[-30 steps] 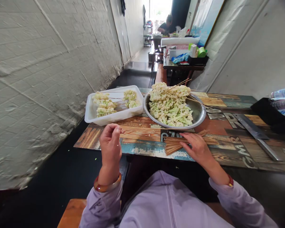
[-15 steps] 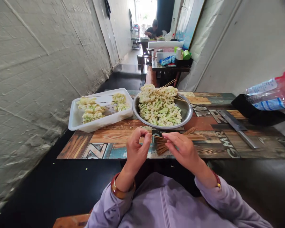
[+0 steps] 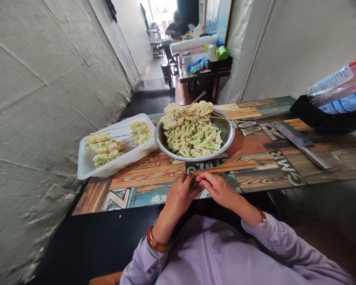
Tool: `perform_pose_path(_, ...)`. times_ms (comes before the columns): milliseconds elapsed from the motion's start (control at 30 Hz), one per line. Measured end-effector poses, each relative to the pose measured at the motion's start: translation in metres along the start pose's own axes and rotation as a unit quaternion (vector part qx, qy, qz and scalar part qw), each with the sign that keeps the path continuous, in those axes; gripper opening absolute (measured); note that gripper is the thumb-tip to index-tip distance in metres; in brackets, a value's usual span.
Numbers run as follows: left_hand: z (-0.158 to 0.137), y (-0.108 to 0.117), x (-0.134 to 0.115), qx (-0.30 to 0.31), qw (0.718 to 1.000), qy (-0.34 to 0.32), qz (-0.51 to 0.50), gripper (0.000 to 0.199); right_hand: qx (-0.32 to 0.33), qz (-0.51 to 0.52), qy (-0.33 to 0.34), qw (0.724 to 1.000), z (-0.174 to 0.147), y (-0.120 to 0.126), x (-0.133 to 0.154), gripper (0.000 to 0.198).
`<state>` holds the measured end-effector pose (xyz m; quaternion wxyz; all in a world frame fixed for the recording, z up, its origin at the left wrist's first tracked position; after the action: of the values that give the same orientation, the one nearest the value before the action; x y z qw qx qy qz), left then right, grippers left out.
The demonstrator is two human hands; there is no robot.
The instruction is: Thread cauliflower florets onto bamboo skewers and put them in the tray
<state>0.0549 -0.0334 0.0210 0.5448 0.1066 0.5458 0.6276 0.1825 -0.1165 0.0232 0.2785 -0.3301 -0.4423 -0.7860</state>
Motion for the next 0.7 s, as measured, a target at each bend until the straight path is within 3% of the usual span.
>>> perform_pose_path(167, 0.024, -0.017, 0.005, -0.020, 0.999, -0.019, 0.037, 0.034, -0.052, -0.034, 0.011, 0.998, 0.002, 0.012, -0.019, 0.019)
perform_pose_path(333, 0.037, -0.017, 0.001, -0.039, 0.993, -0.061, 0.098, 0.038, -0.067, -0.023, 0.004, 0.997, 0.005, 0.041, -0.013, 0.018)
perform_pose_path(467, 0.033, 0.005, 0.000, -0.060, 0.991, -0.063, 0.099, 0.029, -0.034, 0.012, -0.018, 0.999, 0.009, 0.057, -0.004, 0.019)
perform_pose_path(567, 0.034, 0.030, -0.004, -0.090, 0.994, -0.050, 0.040, 0.018, -0.015, 0.063, -0.046, 0.997, 0.008, 0.059, -0.010, 0.018)
perform_pose_path(700, 0.059, 0.058, -0.015, -0.147, 0.988, -0.037, -0.025, 0.015, -0.098, 0.179, -0.151, 0.967, 0.002, 0.062, -0.029, 0.015)
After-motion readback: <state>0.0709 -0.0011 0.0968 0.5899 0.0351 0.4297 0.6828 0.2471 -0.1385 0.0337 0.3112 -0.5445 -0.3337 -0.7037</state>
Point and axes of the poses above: each hand's wrist, its own z-axis towards the middle knuckle, its own y-axis out of the back of the hand, x = y × z, the point moved 5 cm from there along z, towards the middle knuckle, and after that the axes turned 10 degrees about -x, right-handed, at the moved point
